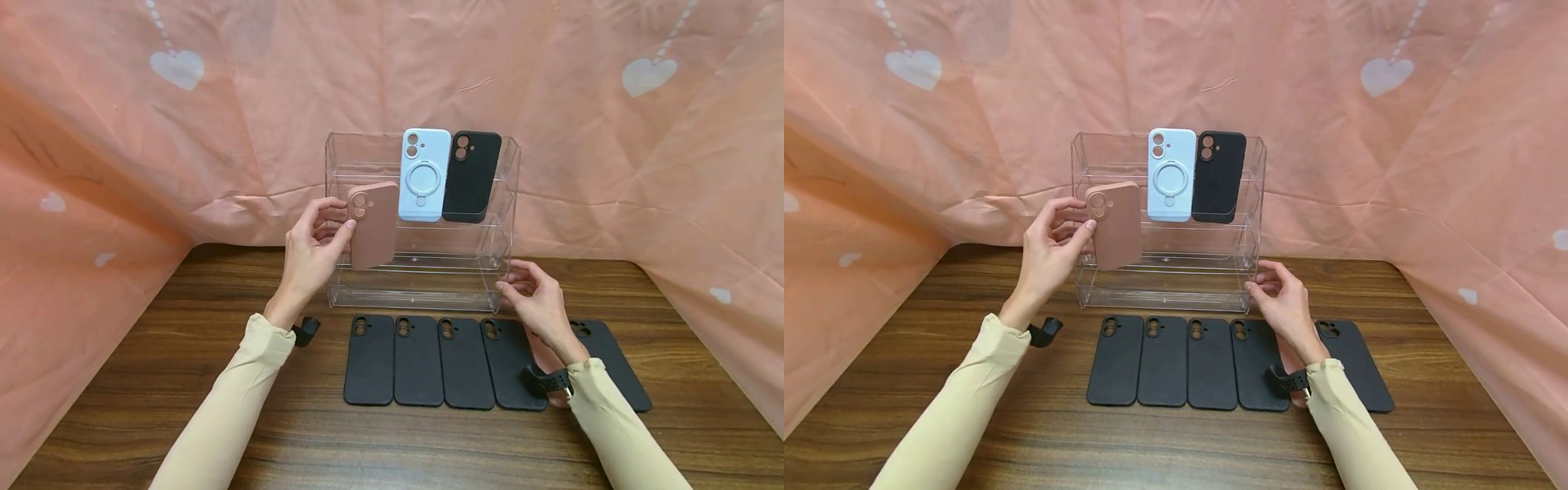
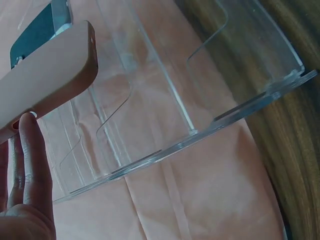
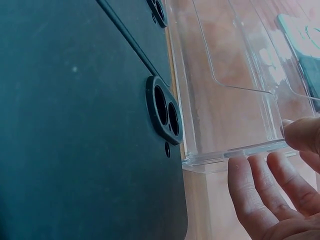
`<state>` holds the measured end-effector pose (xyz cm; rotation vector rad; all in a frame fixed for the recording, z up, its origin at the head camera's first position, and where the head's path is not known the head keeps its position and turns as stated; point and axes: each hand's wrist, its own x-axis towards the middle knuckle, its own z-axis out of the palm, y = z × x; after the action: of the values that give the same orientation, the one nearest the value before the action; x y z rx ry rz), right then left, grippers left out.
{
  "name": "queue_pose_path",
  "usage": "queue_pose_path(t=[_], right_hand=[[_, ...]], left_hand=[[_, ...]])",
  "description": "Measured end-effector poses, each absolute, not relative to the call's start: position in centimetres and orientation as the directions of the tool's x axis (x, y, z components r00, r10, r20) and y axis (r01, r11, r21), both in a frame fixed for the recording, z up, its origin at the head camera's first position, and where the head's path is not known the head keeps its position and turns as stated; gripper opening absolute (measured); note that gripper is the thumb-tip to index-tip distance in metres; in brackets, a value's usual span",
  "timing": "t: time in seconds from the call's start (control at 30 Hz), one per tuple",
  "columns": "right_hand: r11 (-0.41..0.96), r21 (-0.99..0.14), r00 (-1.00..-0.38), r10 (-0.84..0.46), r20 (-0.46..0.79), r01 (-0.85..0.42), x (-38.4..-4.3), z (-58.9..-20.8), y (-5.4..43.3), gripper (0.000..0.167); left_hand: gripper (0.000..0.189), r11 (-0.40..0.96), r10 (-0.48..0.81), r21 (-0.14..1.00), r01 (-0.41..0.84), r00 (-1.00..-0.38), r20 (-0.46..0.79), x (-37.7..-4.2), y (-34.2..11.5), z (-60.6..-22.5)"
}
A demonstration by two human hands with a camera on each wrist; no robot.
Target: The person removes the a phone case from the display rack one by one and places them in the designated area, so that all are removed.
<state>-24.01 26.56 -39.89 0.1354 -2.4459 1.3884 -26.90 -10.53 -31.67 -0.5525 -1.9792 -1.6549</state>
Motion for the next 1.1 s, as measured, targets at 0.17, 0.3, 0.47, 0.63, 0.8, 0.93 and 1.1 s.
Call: queue_pose_path(t=[0.17, 0.3, 0.47, 0.63, 0.8, 0.93, 1.1], right_hand=[[0.488, -0.842, -0.95, 0.077, 0.304, -0.23, -23.9, -39.7, 26.5, 0.049], [0.506, -0.832, -0.948, 0.079, 0.308, -0.228, -23.9, -39.6, 26.5, 0.049], [0.501, -0.835, -0.949, 0.077, 0.306, -0.228, -23.9, -39.5, 26.5, 0.049], [0.485, -0.847, -0.956, 0.07, 0.286, -0.218, -23.9, -39.6, 26.5, 0.05], [0.472, -0.856, -0.959, 0.066, 0.274, -0.212, -23.8, -39.6, 26.5, 0.051], [0.466, -0.857, -0.958, 0.065, 0.28, -0.219, -23.8, -39.5, 26.5, 0.05], [0.49, -0.844, -0.955, 0.071, 0.289, -0.219, -23.9, -39.6, 26.5, 0.049]], left_hand=[[0.029, 0.187, 0.004, 0.784, 0.592, -0.799, 0.602, -26.7, -10.8, -32.4], [0.028, 0.165, 0.028, 0.799, 0.578, -0.813, 0.582, -26.4, -11.1, -32.8], [0.027, 0.148, 0.073, 0.826, 0.543, -0.839, 0.539, -25.9, -11.6, -33.4], [0.027, 0.161, 0.099, 0.844, 0.511, -0.859, 0.502, -25.2, -12.2, -34.0], [0.026, 0.167, 0.116, 0.86, 0.482, -0.876, 0.469, -24.6, -12.8, -34.5], [0.026, 0.157, 0.129, 0.875, 0.457, -0.888, 0.44, -24.3, -13.3, -35.0], [0.026, 0.144, 0.147, 0.891, 0.431, -0.9, 0.411, -24.1, -14.1, -35.4]])
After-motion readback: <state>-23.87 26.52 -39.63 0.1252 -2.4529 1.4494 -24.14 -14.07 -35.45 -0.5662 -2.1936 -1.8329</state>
